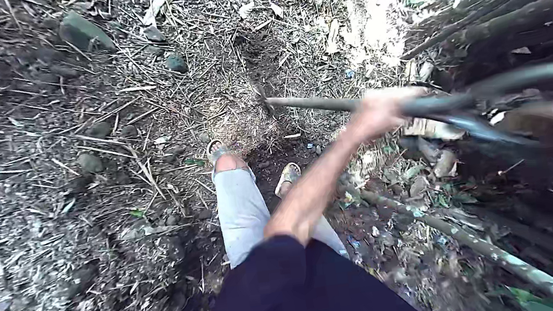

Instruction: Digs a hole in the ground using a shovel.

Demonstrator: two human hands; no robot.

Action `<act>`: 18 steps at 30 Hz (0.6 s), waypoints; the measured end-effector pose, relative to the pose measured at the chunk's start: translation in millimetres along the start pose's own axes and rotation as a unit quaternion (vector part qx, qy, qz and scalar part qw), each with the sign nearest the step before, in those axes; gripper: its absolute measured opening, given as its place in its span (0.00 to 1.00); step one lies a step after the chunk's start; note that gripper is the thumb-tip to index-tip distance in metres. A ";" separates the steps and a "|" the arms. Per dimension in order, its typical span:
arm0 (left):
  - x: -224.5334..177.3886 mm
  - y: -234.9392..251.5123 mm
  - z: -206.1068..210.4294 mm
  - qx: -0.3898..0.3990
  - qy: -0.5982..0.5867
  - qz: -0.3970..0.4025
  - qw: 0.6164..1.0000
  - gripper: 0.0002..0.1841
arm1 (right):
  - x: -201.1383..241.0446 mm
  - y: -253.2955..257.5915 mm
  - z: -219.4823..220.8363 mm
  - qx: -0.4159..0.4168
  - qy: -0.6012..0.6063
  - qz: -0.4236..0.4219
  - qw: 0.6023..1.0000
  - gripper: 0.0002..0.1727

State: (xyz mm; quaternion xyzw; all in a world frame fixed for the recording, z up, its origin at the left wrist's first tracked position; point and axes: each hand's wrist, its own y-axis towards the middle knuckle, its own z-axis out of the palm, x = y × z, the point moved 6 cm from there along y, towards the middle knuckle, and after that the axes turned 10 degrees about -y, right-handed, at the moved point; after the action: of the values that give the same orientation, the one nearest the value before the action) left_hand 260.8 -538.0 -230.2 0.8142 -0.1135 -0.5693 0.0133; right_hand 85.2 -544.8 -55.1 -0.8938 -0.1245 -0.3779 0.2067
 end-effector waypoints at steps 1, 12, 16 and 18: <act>41.4 -8.2 1.5 -0.002 0.005 -0.011 1.000 0.25 | 0.0 27.2 27.4 -0.014 -0.036 0.028 0.999 0.17; 80.1 -225.0 -95.4 -0.151 -0.027 -0.104 0.983 0.10 | 150.2 -70.9 256.5 0.110 -0.084 -0.101 0.985 0.23; 101.5 -298.0 -115.7 -0.345 -0.032 -0.095 0.933 0.10 | 191.7 -98.3 352.2 0.334 -0.126 -0.157 0.921 0.20; 92.5 -312.7 -120.7 -0.326 -0.014 -0.227 0.918 0.09 | 193.4 -110.4 377.6 0.431 -0.126 -0.150 0.881 0.20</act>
State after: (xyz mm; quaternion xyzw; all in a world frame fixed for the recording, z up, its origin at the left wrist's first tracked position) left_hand 456.2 -264.9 -320.4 0.7607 0.2660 -0.5736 0.1469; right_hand 411.1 -259.3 -121.5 -0.7274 -0.4325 -0.1975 0.4948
